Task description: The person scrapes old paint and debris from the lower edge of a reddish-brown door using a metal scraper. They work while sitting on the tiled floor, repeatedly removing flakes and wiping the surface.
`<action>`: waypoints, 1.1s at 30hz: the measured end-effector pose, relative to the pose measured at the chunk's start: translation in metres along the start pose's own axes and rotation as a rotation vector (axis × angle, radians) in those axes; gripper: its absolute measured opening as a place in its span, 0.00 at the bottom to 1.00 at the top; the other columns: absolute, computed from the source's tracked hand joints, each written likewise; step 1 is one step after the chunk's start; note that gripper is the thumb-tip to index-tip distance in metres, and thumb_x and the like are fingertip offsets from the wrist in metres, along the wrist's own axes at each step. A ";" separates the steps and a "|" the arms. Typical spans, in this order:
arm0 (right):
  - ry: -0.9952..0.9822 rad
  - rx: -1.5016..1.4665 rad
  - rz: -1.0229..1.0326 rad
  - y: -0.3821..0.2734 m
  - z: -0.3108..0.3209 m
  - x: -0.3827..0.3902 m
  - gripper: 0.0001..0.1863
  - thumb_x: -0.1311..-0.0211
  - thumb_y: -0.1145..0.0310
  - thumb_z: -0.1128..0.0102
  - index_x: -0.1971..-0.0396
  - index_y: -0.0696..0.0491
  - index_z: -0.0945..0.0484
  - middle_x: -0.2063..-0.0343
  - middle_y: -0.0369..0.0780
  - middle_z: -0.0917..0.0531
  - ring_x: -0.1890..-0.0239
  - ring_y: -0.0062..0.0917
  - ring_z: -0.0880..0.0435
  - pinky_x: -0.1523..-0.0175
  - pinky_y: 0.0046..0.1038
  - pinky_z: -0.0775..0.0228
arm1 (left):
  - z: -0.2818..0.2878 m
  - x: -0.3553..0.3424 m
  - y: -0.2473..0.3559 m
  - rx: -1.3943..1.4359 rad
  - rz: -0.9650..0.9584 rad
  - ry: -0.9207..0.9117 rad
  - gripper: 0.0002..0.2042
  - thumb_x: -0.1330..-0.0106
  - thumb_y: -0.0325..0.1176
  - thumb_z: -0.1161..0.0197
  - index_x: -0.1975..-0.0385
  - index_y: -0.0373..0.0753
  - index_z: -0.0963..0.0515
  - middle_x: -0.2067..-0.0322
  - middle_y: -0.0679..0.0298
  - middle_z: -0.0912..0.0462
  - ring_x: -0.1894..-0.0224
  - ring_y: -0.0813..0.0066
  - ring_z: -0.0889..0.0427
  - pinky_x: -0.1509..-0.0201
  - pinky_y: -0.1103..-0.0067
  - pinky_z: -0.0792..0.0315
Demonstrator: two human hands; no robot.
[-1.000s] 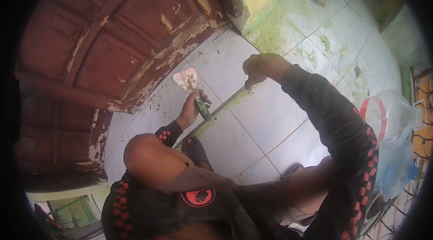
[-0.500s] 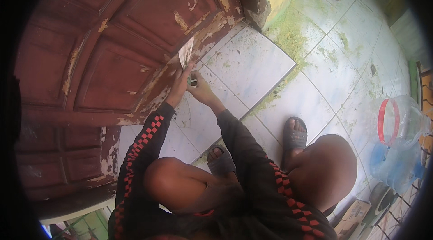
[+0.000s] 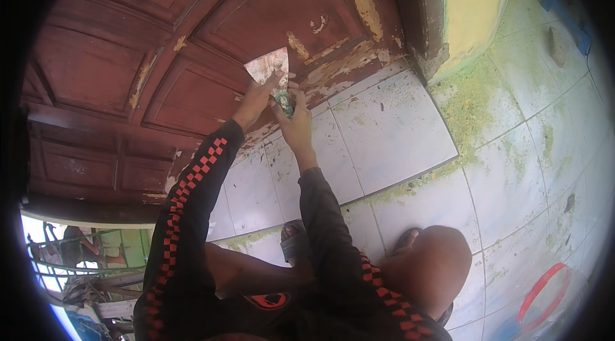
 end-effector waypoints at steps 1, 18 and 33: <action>0.008 0.017 0.007 -0.006 0.007 -0.002 0.29 0.33 0.52 0.31 0.43 0.57 0.27 0.58 0.49 0.13 0.56 0.40 0.12 0.51 0.38 0.24 | -0.001 -0.008 -0.008 0.080 0.007 0.054 0.24 0.21 0.52 0.47 0.46 0.35 0.18 0.55 0.61 0.12 0.57 0.76 0.14 0.51 0.82 0.23; 0.090 0.383 -0.172 0.054 0.053 0.013 0.32 0.31 0.38 0.43 0.52 0.55 0.15 0.74 0.51 0.15 0.68 0.48 0.14 0.60 0.42 0.26 | -0.031 -0.027 -0.079 0.388 -0.042 -0.112 0.21 0.21 0.44 0.43 0.43 0.31 0.26 0.52 0.53 0.14 0.55 0.64 0.12 0.50 0.72 0.18; 0.098 0.338 -0.276 0.066 0.056 0.017 0.32 0.33 0.39 0.38 0.58 0.58 0.15 0.76 0.50 0.16 0.70 0.42 0.15 0.61 0.40 0.27 | -0.052 -0.041 -0.098 0.419 0.085 -0.093 0.22 0.21 0.46 0.46 0.42 0.31 0.28 0.53 0.50 0.15 0.56 0.57 0.11 0.55 0.70 0.15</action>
Point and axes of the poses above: each hand's wrist, its own x-axis away from the middle knuckle, its own z-axis out of the back of the hand, y = z × x, the point moved 7 cm from there along -x, towards the middle knuckle
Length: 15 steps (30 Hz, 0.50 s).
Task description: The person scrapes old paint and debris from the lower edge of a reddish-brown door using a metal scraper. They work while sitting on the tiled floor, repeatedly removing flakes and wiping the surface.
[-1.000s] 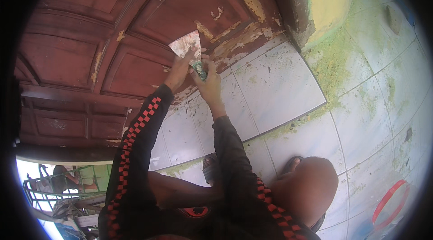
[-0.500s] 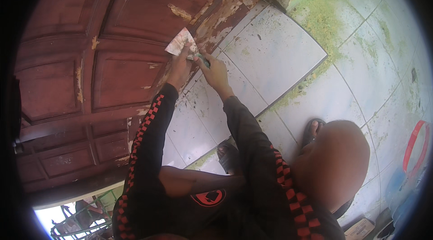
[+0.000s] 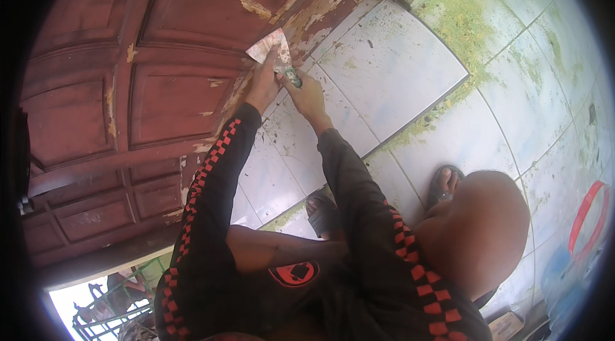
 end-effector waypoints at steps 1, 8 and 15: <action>0.025 -0.044 0.012 0.004 -0.003 0.009 0.31 0.33 0.40 0.38 0.58 0.59 0.16 0.76 0.48 0.16 0.72 0.38 0.17 0.61 0.39 0.28 | -0.005 0.001 -0.005 -0.015 -0.006 -0.007 0.23 0.21 0.48 0.46 0.43 0.31 0.27 0.56 0.52 0.15 0.61 0.59 0.11 0.60 0.70 0.16; 0.020 -0.103 -0.033 0.012 -0.006 0.030 0.30 0.31 0.46 0.39 0.45 0.58 0.22 0.63 0.57 0.13 0.57 0.51 0.13 0.50 0.45 0.26 | 0.005 0.005 -0.029 -0.094 0.066 0.028 0.20 0.21 0.49 0.46 0.52 0.34 0.24 0.63 0.60 0.18 0.68 0.67 0.13 0.67 0.72 0.18; 0.032 -0.043 0.043 0.000 -0.003 0.023 0.33 0.31 0.44 0.40 0.36 0.53 0.26 0.56 0.57 0.13 0.52 0.52 0.14 0.45 0.43 0.25 | 0.011 0.004 -0.018 -0.015 -0.005 0.056 0.18 0.20 0.46 0.46 0.51 0.35 0.24 0.62 0.59 0.16 0.69 0.70 0.15 0.64 0.74 0.19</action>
Point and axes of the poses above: each hand's wrist, its own x-axis away from the middle knuckle, its own z-axis out of the back of the hand, y = z × x, the point moved 7 cm from there along -x, towards the middle knuckle
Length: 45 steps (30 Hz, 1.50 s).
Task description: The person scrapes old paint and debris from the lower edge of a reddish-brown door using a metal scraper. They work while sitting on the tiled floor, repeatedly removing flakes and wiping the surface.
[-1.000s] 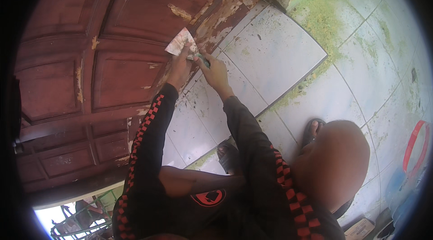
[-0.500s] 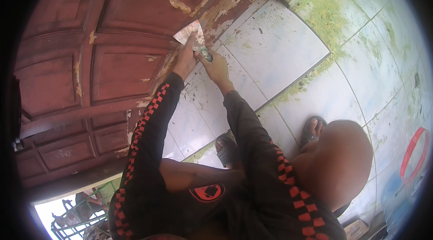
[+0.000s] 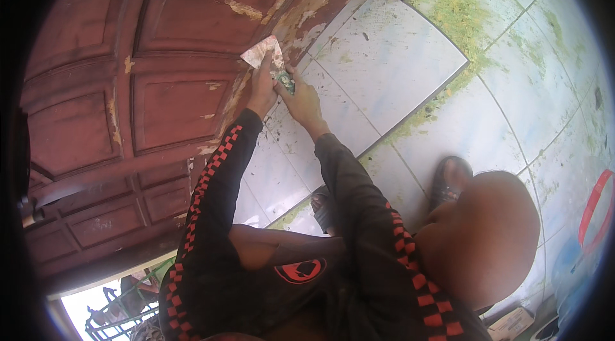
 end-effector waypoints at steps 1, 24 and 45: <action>0.019 0.003 0.012 -0.003 0.002 0.000 0.34 0.31 0.42 0.40 0.36 0.52 0.25 0.58 0.56 0.13 0.53 0.52 0.13 0.46 0.43 0.24 | 0.001 0.001 0.000 0.018 0.006 0.011 0.18 0.20 0.46 0.46 0.51 0.35 0.24 0.62 0.59 0.16 0.68 0.70 0.15 0.63 0.74 0.19; 0.073 -0.101 -0.030 0.029 -0.010 0.007 0.35 0.33 0.39 0.37 0.45 0.56 0.27 0.78 0.44 0.18 0.77 0.33 0.17 0.65 0.37 0.26 | 0.005 0.010 0.001 -0.187 0.041 -0.126 0.22 0.20 0.43 0.51 0.37 0.32 0.29 0.47 0.54 0.16 0.49 0.64 0.14 0.48 0.75 0.21; -0.002 -1.042 -0.521 -0.006 -0.004 -0.026 0.31 0.18 0.65 0.65 0.21 0.33 0.57 0.72 0.38 0.25 0.82 0.21 0.28 0.80 0.24 0.28 | 0.002 0.026 0.040 -2.021 -0.903 0.059 0.36 0.29 0.51 0.45 0.21 0.51 0.45 0.20 0.58 0.52 0.18 0.55 0.55 0.21 0.44 0.57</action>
Point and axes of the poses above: each hand's wrist, its own x-axis away from the middle knuckle, its own z-axis out of the back of the hand, y = z × x, the point moved 7 cm from there along -x, towards the middle knuckle
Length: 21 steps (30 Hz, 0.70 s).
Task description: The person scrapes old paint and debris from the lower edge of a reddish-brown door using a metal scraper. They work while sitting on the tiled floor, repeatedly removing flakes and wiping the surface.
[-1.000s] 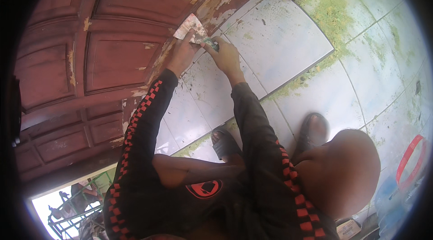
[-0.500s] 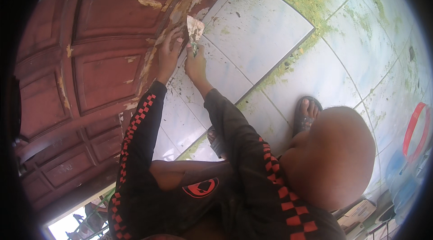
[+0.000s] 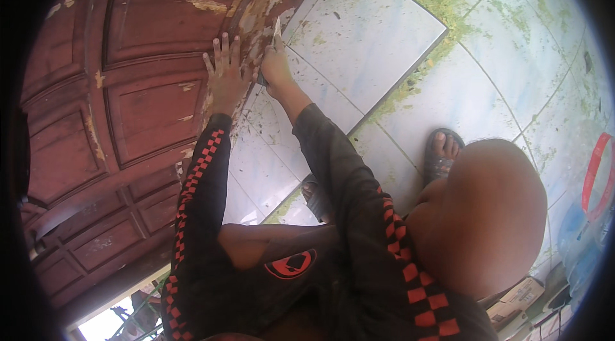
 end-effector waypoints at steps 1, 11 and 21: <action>-0.002 -0.053 -0.010 -0.003 -0.001 -0.004 0.31 0.19 0.66 0.65 0.21 0.34 0.56 0.72 0.38 0.25 0.82 0.21 0.28 0.79 0.24 0.28 | -0.004 0.000 0.002 -0.018 0.000 -0.013 0.36 0.28 0.53 0.46 0.21 0.53 0.45 0.20 0.58 0.53 0.18 0.55 0.55 0.21 0.43 0.56; -0.063 -0.145 -0.049 -0.027 -0.013 -0.017 0.33 0.22 0.71 0.67 0.21 0.33 0.55 0.74 0.35 0.29 0.82 0.20 0.29 0.79 0.21 0.27 | -0.027 0.001 0.001 -0.105 0.003 -0.072 0.35 0.27 0.54 0.45 0.21 0.65 0.47 0.20 0.51 0.57 0.19 0.49 0.57 0.27 0.35 0.47; -0.131 -0.164 -0.046 -0.036 -0.019 -0.023 0.24 0.21 0.71 0.67 0.29 0.39 0.44 0.77 0.33 0.30 0.84 0.16 0.31 0.82 0.18 0.30 | -0.029 0.001 0.002 -0.091 -0.010 -0.068 0.39 0.33 0.51 0.39 0.21 0.66 0.47 0.20 0.50 0.60 0.18 0.47 0.62 0.28 0.33 0.48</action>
Point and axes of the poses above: each hand's wrist, its own x-axis away from the middle knuckle, its own z-axis out of the back of the hand, y = z × x, the point moved 7 cm from there along -x, towards the middle knuckle
